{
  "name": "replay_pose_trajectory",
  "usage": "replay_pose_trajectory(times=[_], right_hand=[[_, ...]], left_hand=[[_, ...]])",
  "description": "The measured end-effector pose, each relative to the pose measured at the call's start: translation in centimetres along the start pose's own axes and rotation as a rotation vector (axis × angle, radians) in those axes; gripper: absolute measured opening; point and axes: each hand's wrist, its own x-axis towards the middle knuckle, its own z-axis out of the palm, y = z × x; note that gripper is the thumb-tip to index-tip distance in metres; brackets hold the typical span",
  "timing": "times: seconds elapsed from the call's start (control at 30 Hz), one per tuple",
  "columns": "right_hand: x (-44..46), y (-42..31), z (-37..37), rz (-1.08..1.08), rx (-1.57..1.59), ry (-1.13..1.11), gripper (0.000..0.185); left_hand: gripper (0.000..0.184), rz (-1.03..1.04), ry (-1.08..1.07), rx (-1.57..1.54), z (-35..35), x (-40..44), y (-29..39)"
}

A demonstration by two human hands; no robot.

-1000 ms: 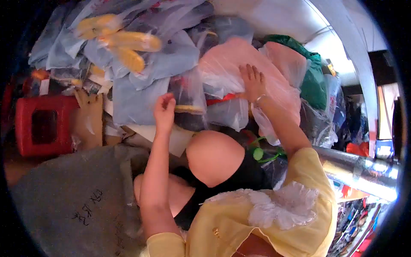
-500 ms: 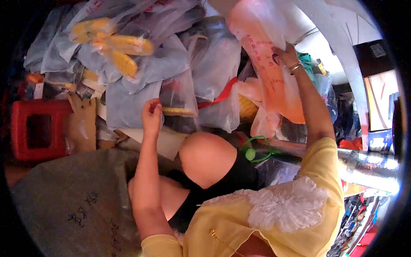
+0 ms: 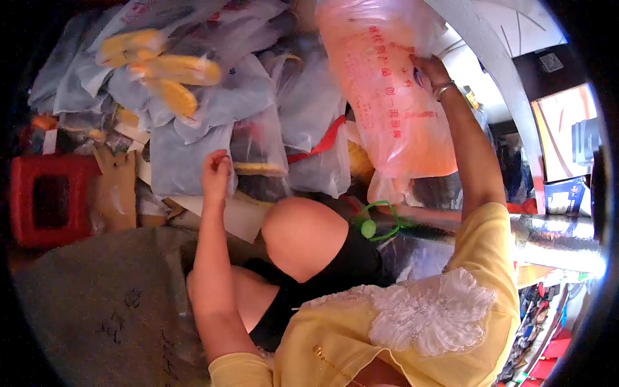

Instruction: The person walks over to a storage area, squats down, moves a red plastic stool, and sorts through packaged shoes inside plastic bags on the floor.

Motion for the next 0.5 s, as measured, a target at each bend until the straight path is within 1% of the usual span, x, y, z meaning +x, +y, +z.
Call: replay_pose_trajectory(times=[0.03, 0.07, 0.17, 0.2, 0.27, 0.3, 0.33, 0.37, 0.4, 0.43, 0.5], right_hand=[[0.9, 1.1, -1.4, 0.036, -0.058, -0.026, 0.040], [-2.4, 0.4, -1.3, -0.081, 0.159, -0.159, 0.040], [0.0, 6.4, -11.3, 0.070, 0.013, 0.036, 0.041], [-0.5, 8.2, -13.8, 0.147, -0.067, 0.113, 0.041], [-3.0, 12.4, -17.0, 0.275, -0.452, 0.368, 0.043], [-4.8, 14.0, -17.1, 0.376, -0.748, 0.531, 0.043], [-7.9, 14.3, -14.8, 0.541, -0.983, 0.719, 0.044], [-10.3, 12.7, -11.1, 0.687, -1.129, 0.874, 0.044], [-11.2, 11.9, -8.8, 0.741, -1.201, 0.951, 0.045], [-11.0, 12.2, -7.4, 0.691, -1.353, 0.951, 0.050], [-7.5, 12.7, -7.2, 0.284, -1.145, 0.711, 0.040]], left_hand=[[0.023, -0.004, -0.010, 0.000, -0.1, 0.1, 0.1], [0.024, -0.009, -0.008, -0.024, -0.2, 0.1, 0.2], [0.024, -0.022, -0.010, -0.047, -0.5, -0.1, 0.7], [0.024, -0.019, -0.010, -0.054, -0.6, -0.2, 0.8], [0.024, -0.029, -0.006, -0.049, -0.7, -0.3, 1.0], [0.025, -0.034, -0.003, -0.049, -0.6, -0.3, 1.0], [0.025, -0.033, -0.002, -0.045, -0.5, -0.3, 1.0], [0.023, -0.040, 0.021, -0.053, -0.3, -0.3, 1.1], [0.022, -0.051, 0.043, -0.056, -0.2, -0.4, 1.2], [0.022, -0.052, 0.047, -0.050, 0.0, -0.5, 1.6], [0.021, -0.051, 0.062, -0.046, 0.3, -1.0, 2.6]])
